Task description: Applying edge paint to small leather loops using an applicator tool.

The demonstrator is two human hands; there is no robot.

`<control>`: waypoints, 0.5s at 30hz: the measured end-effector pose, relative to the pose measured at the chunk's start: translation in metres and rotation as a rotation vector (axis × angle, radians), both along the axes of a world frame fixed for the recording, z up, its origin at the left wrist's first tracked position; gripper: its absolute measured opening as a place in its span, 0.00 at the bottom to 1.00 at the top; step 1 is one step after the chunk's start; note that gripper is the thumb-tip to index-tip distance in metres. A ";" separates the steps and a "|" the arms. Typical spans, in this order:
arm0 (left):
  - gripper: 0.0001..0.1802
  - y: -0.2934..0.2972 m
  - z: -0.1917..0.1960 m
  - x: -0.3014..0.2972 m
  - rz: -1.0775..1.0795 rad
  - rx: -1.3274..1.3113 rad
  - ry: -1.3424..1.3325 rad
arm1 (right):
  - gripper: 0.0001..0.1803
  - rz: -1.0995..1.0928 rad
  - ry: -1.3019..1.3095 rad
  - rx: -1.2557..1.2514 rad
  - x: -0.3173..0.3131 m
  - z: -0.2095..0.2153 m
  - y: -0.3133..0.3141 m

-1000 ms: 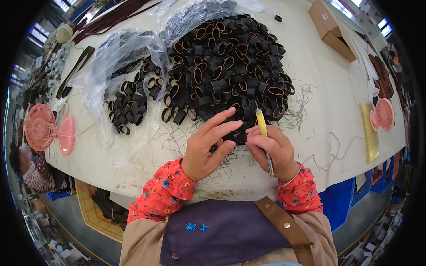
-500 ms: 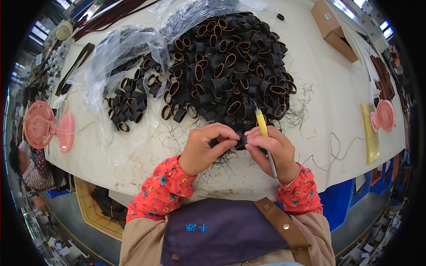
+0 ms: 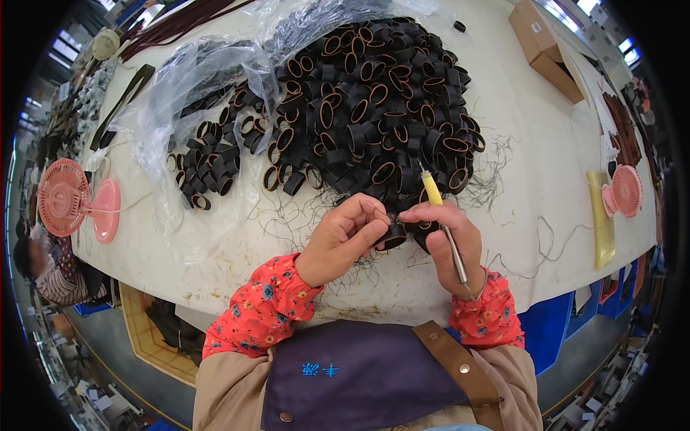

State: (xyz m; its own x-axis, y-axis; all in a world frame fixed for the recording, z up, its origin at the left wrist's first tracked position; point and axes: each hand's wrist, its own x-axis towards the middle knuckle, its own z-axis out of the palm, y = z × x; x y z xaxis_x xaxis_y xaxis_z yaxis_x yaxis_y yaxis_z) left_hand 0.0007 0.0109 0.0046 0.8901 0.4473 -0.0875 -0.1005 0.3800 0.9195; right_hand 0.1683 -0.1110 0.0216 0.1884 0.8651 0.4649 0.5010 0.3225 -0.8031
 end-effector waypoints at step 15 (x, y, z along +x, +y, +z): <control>0.05 -0.006 -0.004 0.002 0.074 0.197 -0.004 | 0.18 0.194 0.812 -0.156 0.001 0.003 -0.012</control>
